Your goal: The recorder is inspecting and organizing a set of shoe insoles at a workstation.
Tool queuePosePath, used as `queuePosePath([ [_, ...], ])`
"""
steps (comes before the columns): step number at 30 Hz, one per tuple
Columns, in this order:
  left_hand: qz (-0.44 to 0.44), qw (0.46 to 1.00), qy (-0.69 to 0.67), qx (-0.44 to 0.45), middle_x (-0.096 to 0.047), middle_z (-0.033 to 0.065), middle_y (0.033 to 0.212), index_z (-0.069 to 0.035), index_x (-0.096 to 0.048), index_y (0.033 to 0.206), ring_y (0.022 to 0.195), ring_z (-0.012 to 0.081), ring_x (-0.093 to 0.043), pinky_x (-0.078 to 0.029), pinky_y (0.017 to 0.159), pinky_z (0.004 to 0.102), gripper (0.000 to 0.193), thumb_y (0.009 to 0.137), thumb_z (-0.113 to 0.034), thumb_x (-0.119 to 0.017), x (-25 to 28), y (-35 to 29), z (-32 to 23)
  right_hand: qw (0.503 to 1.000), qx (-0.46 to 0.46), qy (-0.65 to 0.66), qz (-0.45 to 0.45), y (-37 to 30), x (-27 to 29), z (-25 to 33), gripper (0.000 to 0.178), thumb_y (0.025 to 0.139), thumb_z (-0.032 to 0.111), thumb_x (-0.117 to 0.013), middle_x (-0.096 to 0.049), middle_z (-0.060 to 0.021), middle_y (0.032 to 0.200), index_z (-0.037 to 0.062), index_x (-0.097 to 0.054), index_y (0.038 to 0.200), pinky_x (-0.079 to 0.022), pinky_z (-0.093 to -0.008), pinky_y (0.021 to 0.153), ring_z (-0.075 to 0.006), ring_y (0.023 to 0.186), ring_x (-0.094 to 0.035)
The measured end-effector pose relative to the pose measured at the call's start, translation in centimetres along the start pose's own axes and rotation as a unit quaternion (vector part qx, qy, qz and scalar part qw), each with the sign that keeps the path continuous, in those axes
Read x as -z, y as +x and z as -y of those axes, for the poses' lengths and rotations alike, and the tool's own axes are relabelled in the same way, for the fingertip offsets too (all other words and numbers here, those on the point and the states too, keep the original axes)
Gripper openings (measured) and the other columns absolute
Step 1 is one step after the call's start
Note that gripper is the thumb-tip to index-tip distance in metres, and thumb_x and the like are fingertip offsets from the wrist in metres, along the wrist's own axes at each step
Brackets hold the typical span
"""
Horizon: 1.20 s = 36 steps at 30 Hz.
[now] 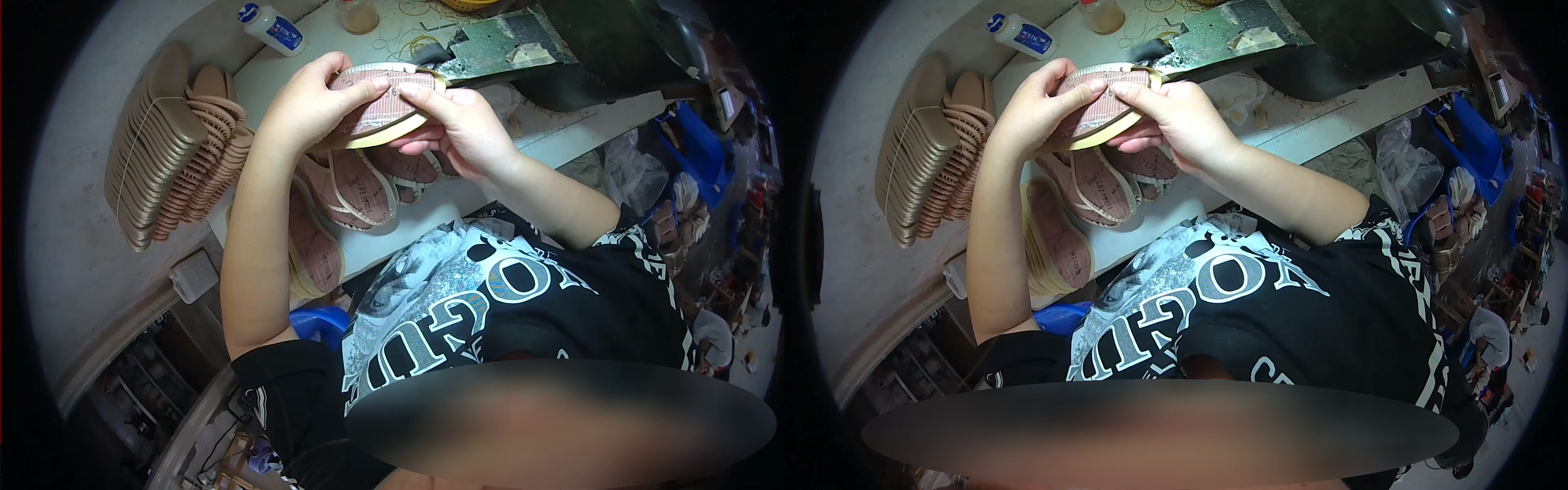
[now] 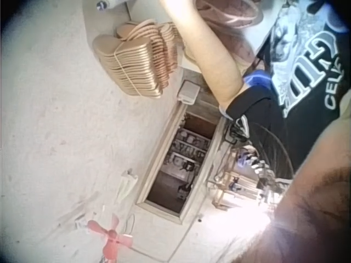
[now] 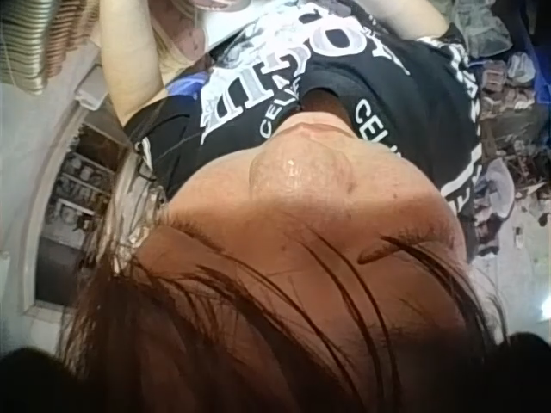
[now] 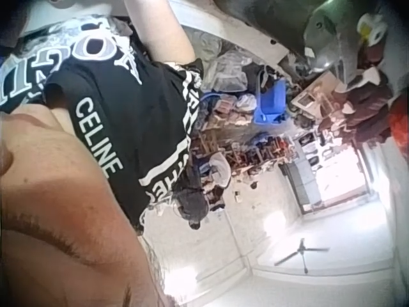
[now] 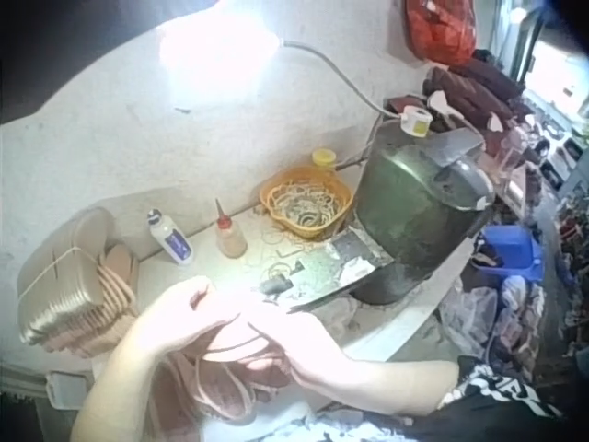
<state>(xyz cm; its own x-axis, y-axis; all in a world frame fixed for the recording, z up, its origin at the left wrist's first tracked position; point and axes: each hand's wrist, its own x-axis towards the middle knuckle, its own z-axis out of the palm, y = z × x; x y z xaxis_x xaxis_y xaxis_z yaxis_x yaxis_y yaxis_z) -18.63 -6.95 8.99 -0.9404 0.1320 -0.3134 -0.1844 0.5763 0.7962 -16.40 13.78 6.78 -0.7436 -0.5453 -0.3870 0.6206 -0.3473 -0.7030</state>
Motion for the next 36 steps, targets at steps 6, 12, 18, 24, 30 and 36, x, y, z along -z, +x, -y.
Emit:
queuePosePath([
  [6,-0.086,0.995,0.036,0.044,-0.063,0.0132,0.077,0.002,-0.057,0.091,0.070,0.0169,-0.060,-0.049,0.062,0.0317,0.058,0.072,-0.050,-0.074,-1.2,-1.3,-0.2,0.999,0.029,-0.027,0.016,0.5,0.8,0.1,0.030,0.091,0.026,-0.061,-0.068,-0.0093,0.091,-0.0005,-0.062,0.105,-0.058,-0.0212,0.062,-0.0124,0.077,-0.067],
  [12,-0.076,0.990,-0.036,0.109,-0.064,0.0119,0.077,0.001,-0.061,0.087,0.066,0.0179,-0.060,-0.048,0.058,0.0322,0.053,0.073,-0.049,-0.073,-2.4,-2.1,-1.3,0.997,0.043,-0.057,0.012,1.2,1.7,0.1,0.031,0.088,0.026,-0.064,-0.068,-0.0098,0.091,-0.0006,-0.062,0.103,-0.057,-0.0255,0.068,-0.0151,0.079,-0.068],
  [18,-0.023,0.980,-0.107,0.164,-0.064,0.0122,0.070,0.006,-0.066,0.079,0.058,0.0192,-0.062,-0.050,0.053,0.0300,0.060,0.077,-0.053,-0.066,-3.3,-3.5,-2.0,0.982,0.059,-0.153,0.091,0.2,2.7,0.4,0.033,0.086,0.026,-0.066,-0.066,-0.0085,0.093,-0.0023,-0.063,0.102,-0.055,-0.0261,0.075,-0.0145,0.083,-0.066],
  [24,0.002,0.964,-0.191,0.185,-0.067,0.0144,0.072,0.005,-0.067,0.081,0.056,0.0167,-0.065,-0.053,0.051,0.0243,0.057,0.079,-0.053,-0.065,-4.1,-4.3,-3.0,0.958,0.051,-0.272,0.079,-2.5,3.3,0.2,0.034,0.082,0.030,-0.072,-0.067,-0.0023,0.087,0.0025,-0.067,0.101,-0.049,-0.0202,0.068,-0.0065,0.078,-0.062],
  [30,-0.016,0.977,-0.143,0.158,-0.055,0.0008,0.052,-0.003,-0.064,0.075,0.041,0.0057,-0.049,-0.038,0.039,0.0179,0.040,0.074,-0.041,-0.077,-3.2,-4.4,-1.8,0.962,0.079,-0.245,0.086,-0.1,3.9,0.3,0.034,0.081,0.027,-0.073,-0.067,-0.0063,0.084,-0.0029,-0.067,0.097,-0.051,-0.0241,0.066,-0.0087,0.072,-0.062],
  [36,-0.098,0.963,-0.207,0.142,-0.049,-0.0009,0.047,-0.004,-0.063,0.071,0.037,0.0057,-0.041,-0.028,0.037,0.0190,0.038,0.073,-0.039,-0.078,-4.4,-4.0,-1.4,0.976,0.051,-0.199,0.067,-0.5,5.8,-0.6,0.036,0.082,0.028,-0.073,-0.067,-0.0066,0.085,-0.0040,-0.066,0.098,-0.050,-0.0238,0.065,-0.0088,0.072,-0.061],
])
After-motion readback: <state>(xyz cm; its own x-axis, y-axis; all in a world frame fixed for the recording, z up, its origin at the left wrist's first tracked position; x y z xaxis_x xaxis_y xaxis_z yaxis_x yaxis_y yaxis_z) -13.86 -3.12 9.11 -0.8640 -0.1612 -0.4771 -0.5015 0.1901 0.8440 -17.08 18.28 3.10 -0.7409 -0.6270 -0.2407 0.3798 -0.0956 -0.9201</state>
